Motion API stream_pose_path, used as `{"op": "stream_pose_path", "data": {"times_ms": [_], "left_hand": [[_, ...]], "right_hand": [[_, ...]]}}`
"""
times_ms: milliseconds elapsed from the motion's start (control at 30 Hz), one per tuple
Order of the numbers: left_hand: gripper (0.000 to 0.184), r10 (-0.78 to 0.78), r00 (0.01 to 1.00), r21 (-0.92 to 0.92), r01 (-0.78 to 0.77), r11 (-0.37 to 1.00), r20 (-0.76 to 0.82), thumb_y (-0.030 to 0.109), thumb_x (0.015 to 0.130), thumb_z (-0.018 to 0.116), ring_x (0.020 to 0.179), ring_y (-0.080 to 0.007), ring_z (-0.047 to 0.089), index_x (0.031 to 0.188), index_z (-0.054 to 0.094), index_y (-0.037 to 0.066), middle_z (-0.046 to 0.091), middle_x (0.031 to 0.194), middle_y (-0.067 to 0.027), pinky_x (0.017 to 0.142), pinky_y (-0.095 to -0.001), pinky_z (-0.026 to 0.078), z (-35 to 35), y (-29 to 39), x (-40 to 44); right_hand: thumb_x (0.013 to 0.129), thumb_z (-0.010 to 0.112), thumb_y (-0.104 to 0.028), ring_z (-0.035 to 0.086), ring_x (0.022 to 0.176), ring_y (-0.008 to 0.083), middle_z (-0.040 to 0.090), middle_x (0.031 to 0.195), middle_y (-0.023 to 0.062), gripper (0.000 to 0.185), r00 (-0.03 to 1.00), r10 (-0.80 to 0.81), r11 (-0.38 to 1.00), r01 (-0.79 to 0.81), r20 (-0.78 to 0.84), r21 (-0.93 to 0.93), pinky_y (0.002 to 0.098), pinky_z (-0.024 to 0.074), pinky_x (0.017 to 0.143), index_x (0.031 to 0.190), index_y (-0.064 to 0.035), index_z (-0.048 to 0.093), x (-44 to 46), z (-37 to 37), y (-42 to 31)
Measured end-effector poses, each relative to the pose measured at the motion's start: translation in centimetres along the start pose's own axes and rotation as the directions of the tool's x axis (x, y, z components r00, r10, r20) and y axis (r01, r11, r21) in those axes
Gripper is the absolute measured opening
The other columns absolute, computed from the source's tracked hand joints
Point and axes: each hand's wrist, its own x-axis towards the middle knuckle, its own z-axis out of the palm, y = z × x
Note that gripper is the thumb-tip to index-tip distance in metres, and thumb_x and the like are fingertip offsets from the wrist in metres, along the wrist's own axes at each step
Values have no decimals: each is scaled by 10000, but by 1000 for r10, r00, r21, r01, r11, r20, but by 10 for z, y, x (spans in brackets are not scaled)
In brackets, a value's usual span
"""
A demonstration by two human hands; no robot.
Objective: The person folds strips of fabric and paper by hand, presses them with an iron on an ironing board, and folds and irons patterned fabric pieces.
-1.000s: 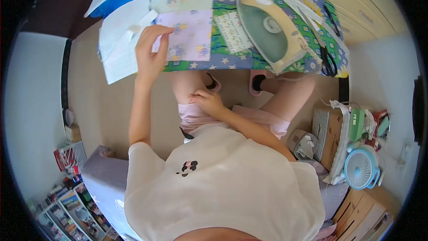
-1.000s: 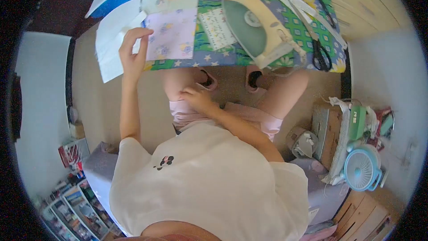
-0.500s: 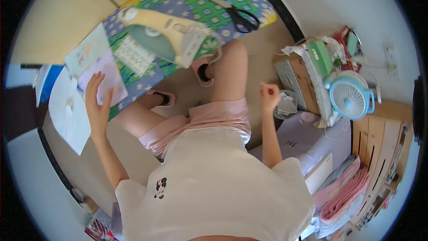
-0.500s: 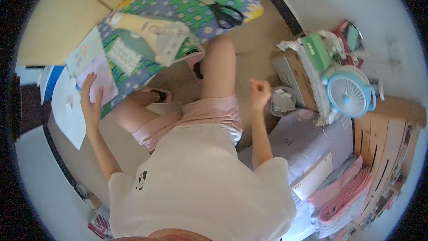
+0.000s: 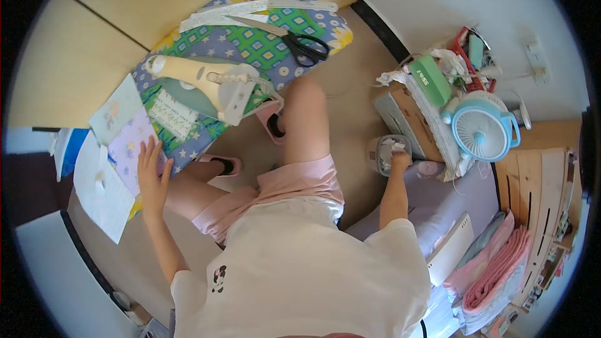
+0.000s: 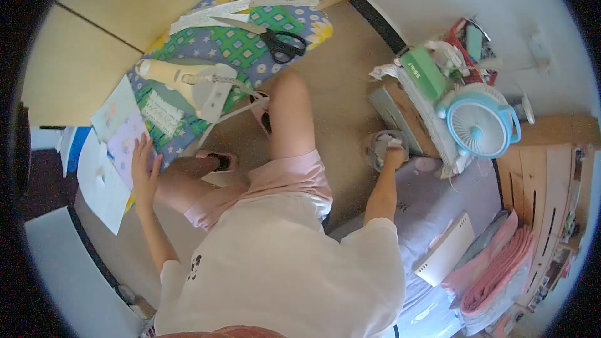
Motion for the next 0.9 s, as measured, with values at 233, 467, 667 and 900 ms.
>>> {"op": "stream_pose_path", "data": {"times_ms": [233,467,667,900], "left_hand": [[512,-127,966,-27,124,992,-226,171,817,600,1229,-388,390,1272,439,0,441,1311,-208,1020,-440,306,19,-4,2],[573,-374,899,173,415,893,-228,381,795,604,1131,-373,442,1232,467,37,483,1224,-151,894,-498,388,8,4,52],[379,-271,947,55,284,957,-172,173,759,618,982,-328,528,1120,518,109,507,1109,-111,791,-405,465,6,-46,82],[226,-121,991,-251,129,959,48,-22,721,550,885,-288,559,926,592,65,522,963,-125,767,-335,459,-16,-80,90]], "right_hand": [[895,517,-280,589,631,239,647,725,160,385,970,173,783,-30,-172,621,374,453,603,788,67,645,-71,-19,-61],[915,507,-225,538,620,196,569,657,109,364,979,-32,684,169,-202,710,341,440,603,689,52,573,-132,-40,-158],[923,502,-201,530,648,190,567,749,107,294,935,-258,583,351,-243,732,312,437,614,779,47,570,-131,-74,-215],[927,499,-174,527,659,161,574,753,84,249,894,-291,498,446,-341,744,285,431,588,807,34,565,-124,-93,-233]]}}
